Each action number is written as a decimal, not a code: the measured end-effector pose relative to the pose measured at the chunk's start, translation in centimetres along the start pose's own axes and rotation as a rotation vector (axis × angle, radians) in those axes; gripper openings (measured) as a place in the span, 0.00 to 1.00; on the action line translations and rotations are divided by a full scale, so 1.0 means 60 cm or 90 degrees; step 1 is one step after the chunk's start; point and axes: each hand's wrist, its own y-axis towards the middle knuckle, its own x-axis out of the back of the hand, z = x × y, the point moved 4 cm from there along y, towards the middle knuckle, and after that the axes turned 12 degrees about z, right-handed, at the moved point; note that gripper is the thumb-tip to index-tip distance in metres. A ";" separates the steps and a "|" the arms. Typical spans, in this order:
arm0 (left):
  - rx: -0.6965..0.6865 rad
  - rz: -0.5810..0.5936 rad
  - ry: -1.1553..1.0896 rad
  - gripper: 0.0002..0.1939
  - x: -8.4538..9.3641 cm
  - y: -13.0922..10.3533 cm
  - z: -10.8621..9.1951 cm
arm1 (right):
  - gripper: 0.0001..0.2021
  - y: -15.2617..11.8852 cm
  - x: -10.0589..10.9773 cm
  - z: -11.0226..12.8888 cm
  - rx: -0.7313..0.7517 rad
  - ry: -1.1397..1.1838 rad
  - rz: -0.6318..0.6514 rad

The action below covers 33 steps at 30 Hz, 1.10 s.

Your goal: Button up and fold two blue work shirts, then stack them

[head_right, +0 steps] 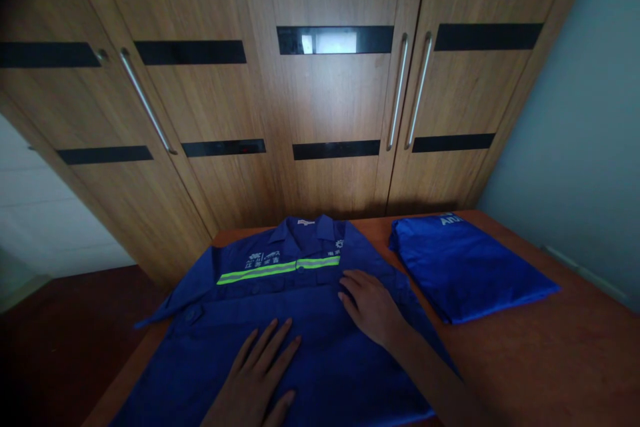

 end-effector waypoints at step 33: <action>0.319 -0.171 -0.391 0.18 0.080 -0.054 0.185 | 0.25 0.128 -0.035 -0.110 -0.183 -0.111 0.027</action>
